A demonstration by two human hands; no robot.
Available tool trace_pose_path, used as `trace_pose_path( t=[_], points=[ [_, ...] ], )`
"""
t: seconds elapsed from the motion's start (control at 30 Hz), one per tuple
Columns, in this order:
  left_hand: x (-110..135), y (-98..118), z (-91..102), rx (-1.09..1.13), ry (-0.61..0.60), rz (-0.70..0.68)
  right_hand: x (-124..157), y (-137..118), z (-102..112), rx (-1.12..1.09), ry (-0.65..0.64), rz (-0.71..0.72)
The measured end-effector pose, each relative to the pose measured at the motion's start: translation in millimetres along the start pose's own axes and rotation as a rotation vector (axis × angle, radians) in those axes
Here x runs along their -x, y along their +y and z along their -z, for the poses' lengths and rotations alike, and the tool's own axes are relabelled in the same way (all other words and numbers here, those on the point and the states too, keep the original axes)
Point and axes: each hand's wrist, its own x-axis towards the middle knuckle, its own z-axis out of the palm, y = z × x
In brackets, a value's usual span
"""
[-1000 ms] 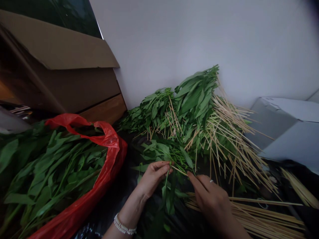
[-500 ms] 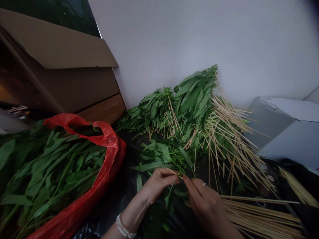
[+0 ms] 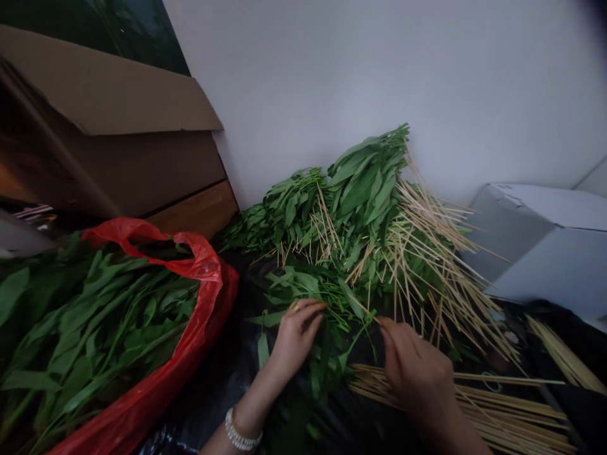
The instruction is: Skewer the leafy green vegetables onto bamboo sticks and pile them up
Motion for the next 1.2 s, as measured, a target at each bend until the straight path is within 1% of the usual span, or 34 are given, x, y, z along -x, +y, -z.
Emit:
trace_pose_path(
  t=[0.07,0.13,0.2,0.23,0.3,0.37,0.47,0.57,0.67,0.77,0.83,0.87,0.93,0.97,1.0,1.07,1.13,1.2],
  points=[
    [-1.6,-0.8,6.2,-0.183,-0.025,-0.062,0.8,-0.6,-0.6,-0.008,-0.01,0.017],
    [-5.0,0.1,17.9,-0.329,-0.098,-0.075,2.0,-1.4,-2.2,-0.021,-0.008,0.037],
    [-10.9,3.0,30.7,-0.412,-0.207,-0.081,3.5,-1.9,-4.0,-0.026,-0.009,0.051],
    [-14.7,5.1,35.8,-0.435,-0.242,-0.089,4.2,-2.0,-4.9,-0.025,-0.013,0.055],
    [-23.4,9.1,40.5,-0.472,-0.241,-0.114,5.5,-2.2,-6.3,-0.022,-0.03,0.059],
    [-32.1,10.6,37.1,-0.497,-0.213,-0.154,6.4,-2.5,-7.3,-0.019,-0.034,0.058],
    [-40.4,4.5,22.4,-0.526,-0.217,-0.204,6.8,-3.2,-8.2,-0.026,-0.035,0.067],
    [-41.1,-7.5,8.5,-0.545,-0.217,-0.229,6.8,-3.8,-9.0,-0.02,-0.021,0.08],
    [-37.8,-13.9,3.0,-0.522,-0.173,-0.244,7.6,-4.2,-9.5,-0.017,-0.021,0.084],
    [-34.6,-9.3,6.5,-0.397,-0.061,-0.257,8.8,-4.0,-9.4,-0.032,-0.045,0.078],
    [-33.1,-2.4,12.3,-0.222,0.061,-0.232,9.2,-3.9,-9.3,-0.048,-0.059,0.062],
    [-32.5,1.1,15.7,-0.11,0.133,-0.193,9.2,-4.0,-9.3,-0.055,-0.061,0.052],
    [-31.6,6.6,21.9,0.136,0.273,-0.068,8.9,-4.6,-9.5,-0.071,-0.058,0.034],
    [-31.2,8.3,24.1,0.256,0.319,0.0,8.7,-5.2,-9.8,-0.08,-0.052,0.023],
    [-30.9,9.2,25.4,0.372,0.339,0.066,8.4,-5.9,-10.1,-0.089,-0.044,0.014],
    [-30.3,9.0,24.8,0.583,0.301,0.192,8.3,-7.5,-11.2,-0.107,-0.032,-0.002],
    [-29.5,7.5,20.8,0.753,0.213,0.324,8.6,-9.0,-12.6,-0.115,-0.036,-0.01],
    [-28.5,6.3,15.3,0.87,0.126,0.43,9.4,-10.0,-14.1,-0.126,-0.048,-0.011]
  ],
)
